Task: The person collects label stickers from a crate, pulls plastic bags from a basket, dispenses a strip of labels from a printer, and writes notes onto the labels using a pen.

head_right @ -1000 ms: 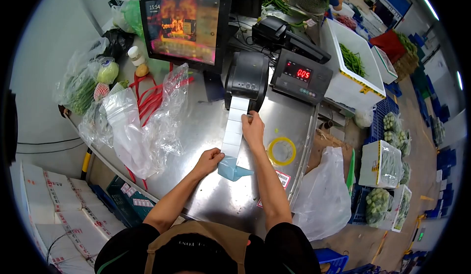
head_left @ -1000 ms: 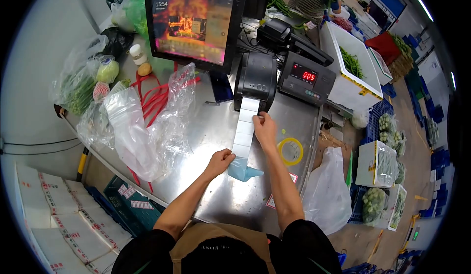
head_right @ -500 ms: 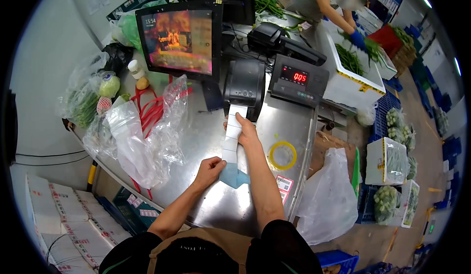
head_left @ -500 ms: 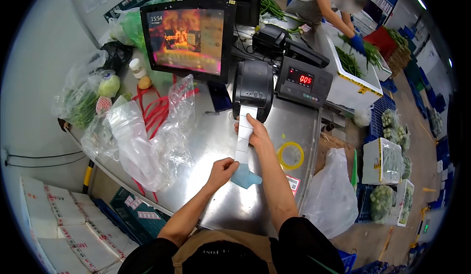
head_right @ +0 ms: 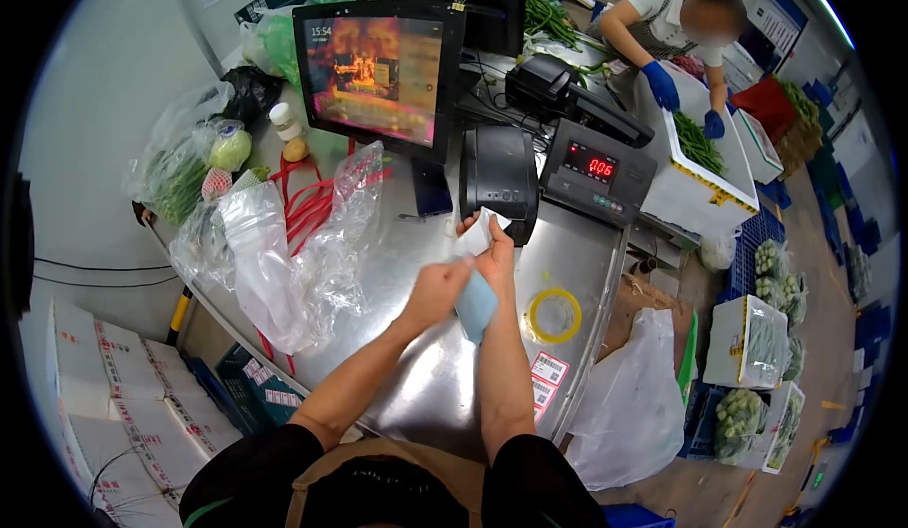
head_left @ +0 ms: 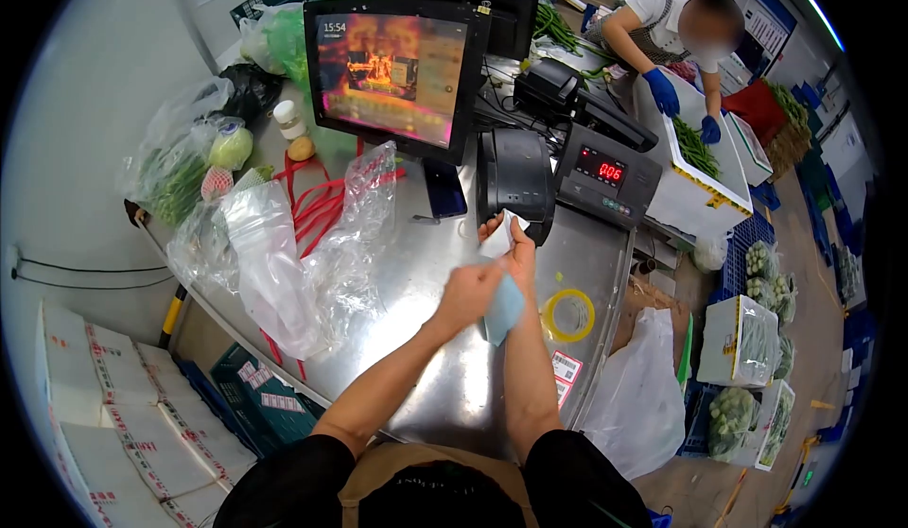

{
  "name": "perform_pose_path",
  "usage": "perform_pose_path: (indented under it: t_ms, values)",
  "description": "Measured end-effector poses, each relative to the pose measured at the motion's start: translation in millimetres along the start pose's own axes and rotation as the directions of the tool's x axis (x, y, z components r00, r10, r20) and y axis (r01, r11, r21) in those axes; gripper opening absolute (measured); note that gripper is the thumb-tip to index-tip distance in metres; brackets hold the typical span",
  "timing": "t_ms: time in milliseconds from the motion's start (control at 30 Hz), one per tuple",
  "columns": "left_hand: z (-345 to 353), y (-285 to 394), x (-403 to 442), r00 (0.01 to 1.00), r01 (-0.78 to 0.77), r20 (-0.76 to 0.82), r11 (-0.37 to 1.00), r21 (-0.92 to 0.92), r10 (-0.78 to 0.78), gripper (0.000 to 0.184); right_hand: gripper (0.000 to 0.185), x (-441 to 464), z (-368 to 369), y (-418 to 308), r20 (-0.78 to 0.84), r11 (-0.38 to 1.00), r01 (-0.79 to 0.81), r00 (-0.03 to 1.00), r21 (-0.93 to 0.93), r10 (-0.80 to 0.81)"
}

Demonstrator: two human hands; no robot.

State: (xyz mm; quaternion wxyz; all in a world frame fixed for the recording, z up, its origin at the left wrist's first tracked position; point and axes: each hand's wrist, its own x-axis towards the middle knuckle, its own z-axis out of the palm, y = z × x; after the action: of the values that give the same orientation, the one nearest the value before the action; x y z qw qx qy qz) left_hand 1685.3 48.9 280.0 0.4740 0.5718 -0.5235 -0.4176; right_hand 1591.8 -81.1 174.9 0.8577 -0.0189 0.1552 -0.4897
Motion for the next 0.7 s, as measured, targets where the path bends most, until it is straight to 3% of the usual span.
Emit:
perform_pose_path:
  t_ms: [67,133,167,300,400,433,533,633,700]
  values:
    - [-7,-19,27,0.985,0.024,-0.168,0.998,-0.052,-0.032,0.039,0.029,3,-18,-14,0.01,0.995,-0.085,0.996,-0.06,0.086]
    - [-8,-38,65,0.946,-0.024,-0.322,0.997,0.069,0.045,0.046,0.03,-4,-24,-22,-0.041,0.977,-0.086,0.996,-0.193,0.079]
    - [-10,-46,85,0.948,-0.008,-0.311,0.983,0.181,0.065,0.051,0.031,-8,-25,-25,-0.016,0.943,-0.054,0.999,-0.329,0.052]
    - [0,-43,139,0.955,0.065,-0.288,0.904,0.423,0.066,0.075,0.032,-27,0,-33,-0.079,0.953,-0.162,0.986,-0.255,0.146]
    - [16,-51,168,0.958,0.112,-0.285,0.941,0.319,-0.017,0.086,0.03,-13,1,-33,-0.151,0.932,-0.188,0.978,-0.309,0.147]
    - [17,-55,171,0.96,0.106,-0.279,0.959,0.263,-0.03,0.082,0.028,-8,0,-33,-0.16,0.925,-0.197,0.975,-0.324,0.152]
    - [18,-75,169,0.959,0.077,-0.283,0.977,0.197,-0.018,0.075,0.028,4,1,-32,-0.224,0.975,-0.172,0.965,-0.142,0.138]
    - [17,-79,167,0.959,0.063,-0.284,0.966,0.249,0.01,0.07,0.026,8,8,-32,-0.304,0.985,-0.164,0.943,-0.058,0.139]
    - [16,-72,161,0.96,0.103,-0.279,0.956,0.275,-0.023,0.07,0.022,6,-4,-48,-0.096,0.988,0.008,0.995,-0.156,-0.023]
